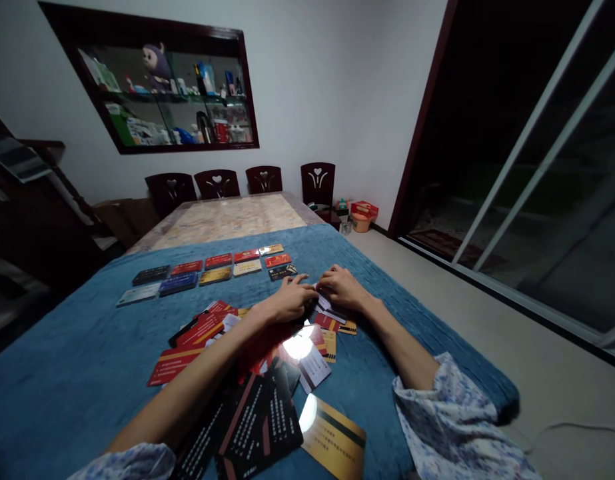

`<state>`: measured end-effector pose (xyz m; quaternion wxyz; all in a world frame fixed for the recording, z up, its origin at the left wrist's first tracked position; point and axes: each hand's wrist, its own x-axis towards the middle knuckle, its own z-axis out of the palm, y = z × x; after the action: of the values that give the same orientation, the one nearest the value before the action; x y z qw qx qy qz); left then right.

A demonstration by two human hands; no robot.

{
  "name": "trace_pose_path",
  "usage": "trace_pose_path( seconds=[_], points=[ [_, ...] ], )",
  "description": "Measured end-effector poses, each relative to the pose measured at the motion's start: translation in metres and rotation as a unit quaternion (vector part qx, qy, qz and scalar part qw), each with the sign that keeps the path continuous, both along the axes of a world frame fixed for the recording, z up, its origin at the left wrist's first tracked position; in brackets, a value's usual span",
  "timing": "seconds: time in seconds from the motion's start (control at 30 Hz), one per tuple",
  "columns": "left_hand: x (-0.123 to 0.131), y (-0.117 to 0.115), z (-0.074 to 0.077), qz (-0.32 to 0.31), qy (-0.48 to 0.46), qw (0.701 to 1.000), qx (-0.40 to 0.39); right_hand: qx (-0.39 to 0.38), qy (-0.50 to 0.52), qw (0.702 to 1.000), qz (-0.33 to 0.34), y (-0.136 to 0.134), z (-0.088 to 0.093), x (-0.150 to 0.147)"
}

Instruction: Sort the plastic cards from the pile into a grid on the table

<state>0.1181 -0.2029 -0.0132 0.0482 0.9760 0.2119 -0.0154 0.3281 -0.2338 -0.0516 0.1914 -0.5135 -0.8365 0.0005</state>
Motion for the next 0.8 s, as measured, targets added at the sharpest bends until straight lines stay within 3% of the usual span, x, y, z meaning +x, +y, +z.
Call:
trace_pose_path(
  seconds=[0.4,0.63,0.8],
  points=[
    [0.0,0.002,-0.006,0.062,0.009,0.997,0.039,-0.026,-0.015,0.999,-0.039,-0.009,0.008,-0.001],
    [-0.001,0.014,-0.017,0.09,-0.021,0.995,0.033,-0.054,-0.053,0.994,-0.075,-0.015,0.012,-0.01],
    [-0.003,0.016,-0.014,0.08,-0.023,0.996,0.036,-0.062,-0.052,0.994,-0.068,-0.014,0.011,-0.008]
  ],
)
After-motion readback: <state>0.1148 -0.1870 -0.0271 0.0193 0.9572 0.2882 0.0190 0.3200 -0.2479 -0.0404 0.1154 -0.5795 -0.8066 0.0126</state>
